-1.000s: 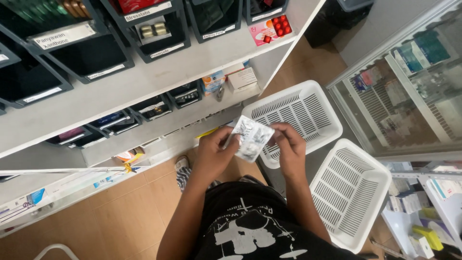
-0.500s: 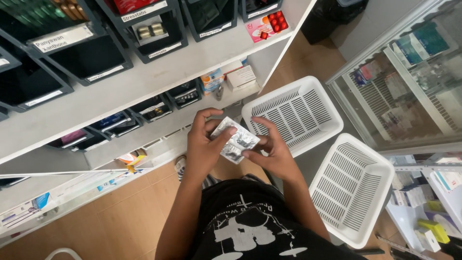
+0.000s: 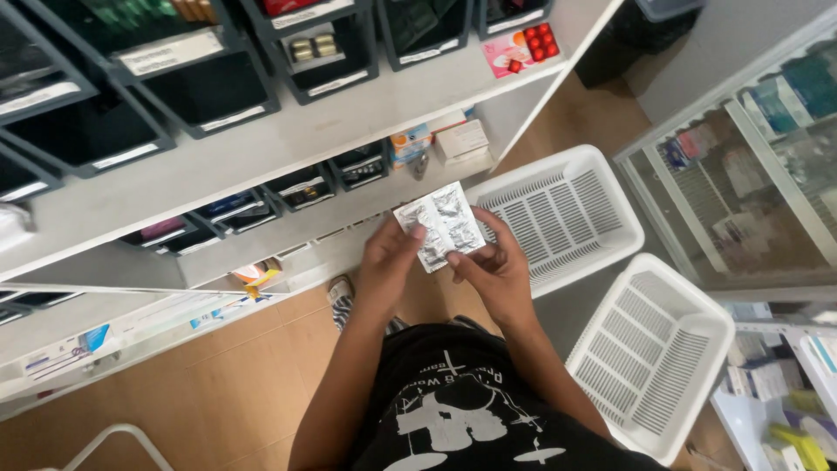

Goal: The person opens a small drawer in a medicine cabinet and removes a blister pack of pills. They then move to a table with two white baskets, place the pack down, and return to the cabinet to retrieve another pack. The person handles the blister packs by hand, separating them and placing them into the baskets.

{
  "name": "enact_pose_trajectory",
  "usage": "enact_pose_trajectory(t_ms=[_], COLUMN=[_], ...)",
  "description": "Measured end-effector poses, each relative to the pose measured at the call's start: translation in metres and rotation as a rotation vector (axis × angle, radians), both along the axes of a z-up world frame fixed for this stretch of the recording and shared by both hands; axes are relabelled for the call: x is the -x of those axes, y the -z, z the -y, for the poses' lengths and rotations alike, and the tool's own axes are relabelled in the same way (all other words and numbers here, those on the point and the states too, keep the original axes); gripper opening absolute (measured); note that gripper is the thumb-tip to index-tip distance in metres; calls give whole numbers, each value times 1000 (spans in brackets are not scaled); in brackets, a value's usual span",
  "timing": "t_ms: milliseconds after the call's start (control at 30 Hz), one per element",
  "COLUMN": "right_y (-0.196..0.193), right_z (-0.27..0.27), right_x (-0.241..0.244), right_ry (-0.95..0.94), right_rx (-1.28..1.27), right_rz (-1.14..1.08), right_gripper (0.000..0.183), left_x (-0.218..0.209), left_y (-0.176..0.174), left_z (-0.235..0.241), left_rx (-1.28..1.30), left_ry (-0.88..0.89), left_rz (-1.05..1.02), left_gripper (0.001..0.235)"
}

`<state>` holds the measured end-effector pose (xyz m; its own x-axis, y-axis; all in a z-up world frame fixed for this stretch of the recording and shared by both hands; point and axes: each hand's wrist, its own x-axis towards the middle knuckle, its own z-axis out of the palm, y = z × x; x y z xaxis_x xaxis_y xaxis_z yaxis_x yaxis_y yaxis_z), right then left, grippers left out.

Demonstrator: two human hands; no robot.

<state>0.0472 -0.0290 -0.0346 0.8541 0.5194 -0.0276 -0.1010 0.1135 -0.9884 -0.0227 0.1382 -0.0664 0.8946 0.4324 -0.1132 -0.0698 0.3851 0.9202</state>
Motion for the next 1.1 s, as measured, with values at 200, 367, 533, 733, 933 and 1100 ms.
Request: enact_pose_trajectory(t_ms=[200,367,533,733,933,1100], right_y=[6,11,16,21,28,24], right_z=[-14,-24,-21,4,34,34], right_x=[0,-3,-10,-21,-32,-43], right_ry=[-105,-132,-128,-45,55,182], right_rx=[-4,-26,-38,-17,54,-89], right_rz=[40,86,100,59,81,34], right_gripper=[56,48,35,14,12,8], left_x=[9,19,12,-14,-48,-67], left_y=[-7,-12,-17,-21,-40,-45], left_z=[-12,-25,-28,-27,-11,4], left_rx=[-21,-32,-63,-57,-212,-51], left_ry=[-14,-49,-32,109,185,276], left_rz=[50,65,59,26,37,118], left_gripper=[32,32,30,30,29,39])
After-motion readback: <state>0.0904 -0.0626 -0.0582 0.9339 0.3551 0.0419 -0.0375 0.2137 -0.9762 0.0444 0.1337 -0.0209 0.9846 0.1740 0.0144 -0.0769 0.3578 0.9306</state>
